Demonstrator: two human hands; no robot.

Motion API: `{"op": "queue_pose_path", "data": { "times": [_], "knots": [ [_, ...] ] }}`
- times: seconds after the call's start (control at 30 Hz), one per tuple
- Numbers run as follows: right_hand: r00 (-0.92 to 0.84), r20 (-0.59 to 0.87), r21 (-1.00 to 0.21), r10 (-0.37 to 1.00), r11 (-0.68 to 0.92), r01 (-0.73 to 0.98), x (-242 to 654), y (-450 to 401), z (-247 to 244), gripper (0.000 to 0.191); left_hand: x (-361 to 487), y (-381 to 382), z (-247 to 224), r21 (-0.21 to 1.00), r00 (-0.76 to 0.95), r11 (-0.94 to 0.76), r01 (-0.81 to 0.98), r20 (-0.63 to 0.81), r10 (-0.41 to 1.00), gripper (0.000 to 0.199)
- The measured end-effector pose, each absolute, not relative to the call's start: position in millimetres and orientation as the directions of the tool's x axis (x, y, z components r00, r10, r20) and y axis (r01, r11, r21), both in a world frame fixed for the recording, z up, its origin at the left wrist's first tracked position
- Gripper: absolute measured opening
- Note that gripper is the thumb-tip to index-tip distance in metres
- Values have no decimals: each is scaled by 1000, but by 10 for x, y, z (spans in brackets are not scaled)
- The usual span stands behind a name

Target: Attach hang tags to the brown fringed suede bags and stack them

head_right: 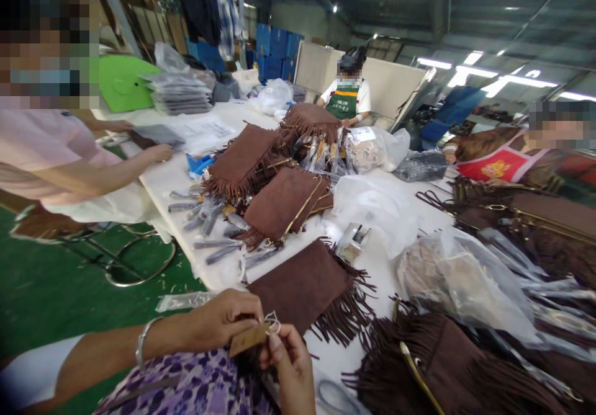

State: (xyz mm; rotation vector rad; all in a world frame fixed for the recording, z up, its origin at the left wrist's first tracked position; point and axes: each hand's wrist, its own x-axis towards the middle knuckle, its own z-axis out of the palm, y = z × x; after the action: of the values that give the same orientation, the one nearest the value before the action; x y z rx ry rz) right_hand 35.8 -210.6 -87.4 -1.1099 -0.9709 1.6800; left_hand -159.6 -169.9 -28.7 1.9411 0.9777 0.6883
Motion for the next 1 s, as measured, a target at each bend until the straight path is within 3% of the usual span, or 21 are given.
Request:
{"op": "queue_pose_path", "data": {
  "times": [0.13, 0.23, 0.3, 0.37, 0.43, 0.5, 0.57, 0.67, 0.77, 0.9, 1.0],
  "knots": [
    [-105, -331, -919, 938, -346, -190, 591, -2169, -988, 43, -1646, -1765, -144, 651, 649, -587, 481, 185, 738, 16],
    [183, -258, -954, 949, -280, 110, 798, -2166, -875, 48, -1647, -1800, -83, 503, 739, -706, 498, 180, 649, 17],
    [254, -75, -934, 964, -156, 320, 818, -2158, -695, 50, -1622, -1790, -66, 583, 731, -665, 466, 170, 661, 14],
    [137, 41, -931, 990, -12, 364, 700, -2151, -507, 53, -1591, -1758, -50, 735, 681, -536, 416, 139, 719, 11],
    [-37, 29, -977, 999, 36, 209, 489, -2136, -392, 61, -1579, -1720, -29, 841, 638, -400, 363, 89, 765, 11],
    [-173, -69, -998, 983, -67, 20, 281, -2112, -387, 67, -1607, -1696, -18, 900, 588, -282, 331, 37, 808, 14],
    [-224, -172, -981, 959, -188, -53, 147, -2087, -470, 62, -1677, -1704, -51, 940, 524, -171, 296, -11, 852, 13],
    [-211, -212, -976, 954, -198, 87, 91, -2077, -640, 39, -1813, -1804, -237, 974, 430, 41, 223, -136, 892, 10],
    [-277, -138, -952, 951, -50, 302, 79, -2099, -764, 32, -1920, -1989, -534, 952, 375, 210, 223, -283, 883, 10],
    [-383, -98, -909, 918, 74, 410, 53, -2099, -851, 29, -2014, -2159, -797, 917, 354, 205, 342, -328, 876, 10],
    [-356, -79, -862, 931, 115, 493, 115, -1994, -859, 29, -2066, -2088, -811, 856, 284, 13, 517, -186, 941, 14]
  ]
}}
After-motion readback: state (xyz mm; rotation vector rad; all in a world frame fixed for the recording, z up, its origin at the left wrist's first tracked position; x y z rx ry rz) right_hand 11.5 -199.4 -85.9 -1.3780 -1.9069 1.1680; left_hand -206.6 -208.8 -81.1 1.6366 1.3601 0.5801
